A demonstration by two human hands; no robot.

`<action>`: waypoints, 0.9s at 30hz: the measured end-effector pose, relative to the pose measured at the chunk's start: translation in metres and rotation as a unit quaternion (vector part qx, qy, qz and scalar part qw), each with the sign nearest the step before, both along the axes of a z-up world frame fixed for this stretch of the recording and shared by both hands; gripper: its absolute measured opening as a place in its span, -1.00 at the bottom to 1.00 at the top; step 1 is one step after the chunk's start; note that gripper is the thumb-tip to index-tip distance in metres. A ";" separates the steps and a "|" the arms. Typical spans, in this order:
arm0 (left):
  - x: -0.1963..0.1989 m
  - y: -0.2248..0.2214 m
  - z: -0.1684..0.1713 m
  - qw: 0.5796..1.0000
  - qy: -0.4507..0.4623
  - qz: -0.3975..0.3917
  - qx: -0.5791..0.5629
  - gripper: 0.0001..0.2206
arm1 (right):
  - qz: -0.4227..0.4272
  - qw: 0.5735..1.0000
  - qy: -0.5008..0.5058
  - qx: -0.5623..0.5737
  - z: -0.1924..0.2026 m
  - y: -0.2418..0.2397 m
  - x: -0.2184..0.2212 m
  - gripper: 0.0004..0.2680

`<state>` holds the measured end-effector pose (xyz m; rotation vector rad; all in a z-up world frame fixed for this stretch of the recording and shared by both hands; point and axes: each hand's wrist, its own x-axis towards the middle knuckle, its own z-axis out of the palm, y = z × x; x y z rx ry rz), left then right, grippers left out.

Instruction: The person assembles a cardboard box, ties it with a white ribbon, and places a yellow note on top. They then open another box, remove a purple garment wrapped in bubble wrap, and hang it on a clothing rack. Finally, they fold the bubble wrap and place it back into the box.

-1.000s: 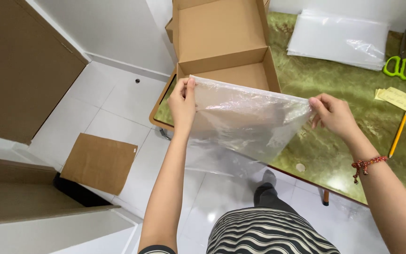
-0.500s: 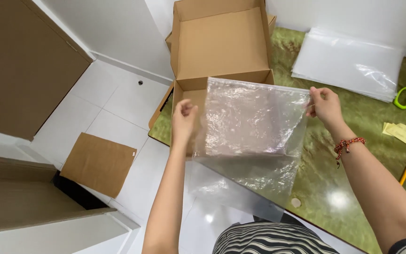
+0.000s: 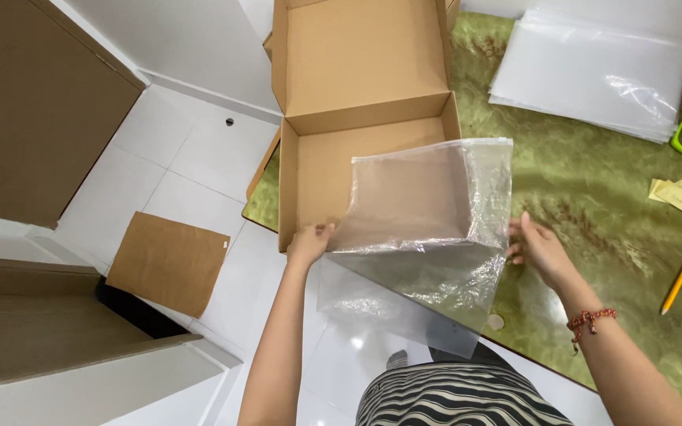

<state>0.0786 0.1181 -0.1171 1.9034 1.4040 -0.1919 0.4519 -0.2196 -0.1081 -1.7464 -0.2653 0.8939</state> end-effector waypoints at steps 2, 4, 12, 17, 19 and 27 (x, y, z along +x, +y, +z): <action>-0.001 -0.005 0.018 0.999 0.048 -0.002 -0.002 -0.38 | 0.060 0.995 0.076 -0.023 0.015 -0.021 -0.026 -0.36; 0.004 -0.015 0.037 0.999 0.034 0.001 -0.006 -0.41 | 0.071 0.995 0.069 -0.032 0.015 -0.035 -0.038 -0.45; -0.001 -0.022 0.021 0.991 -0.095 0.076 0.059 -0.80 | 0.024 0.999 0.022 0.025 0.031 -0.060 -0.079 -0.79; -0.019 -0.029 0.032 0.924 -0.341 0.170 -0.038 -0.73 | 0.019 0.979 -0.166 0.119 0.080 -0.069 -0.099 -0.88; -0.023 -0.050 0.083 0.913 -0.371 0.163 -0.049 -0.78 | 0.004 0.982 -0.153 0.110 0.083 -0.069 -0.086 -0.87; -0.030 -0.078 0.174 0.865 -0.487 0.118 0.030 -0.72 | -0.018 0.932 -0.278 0.232 0.143 -0.070 -0.076 -0.93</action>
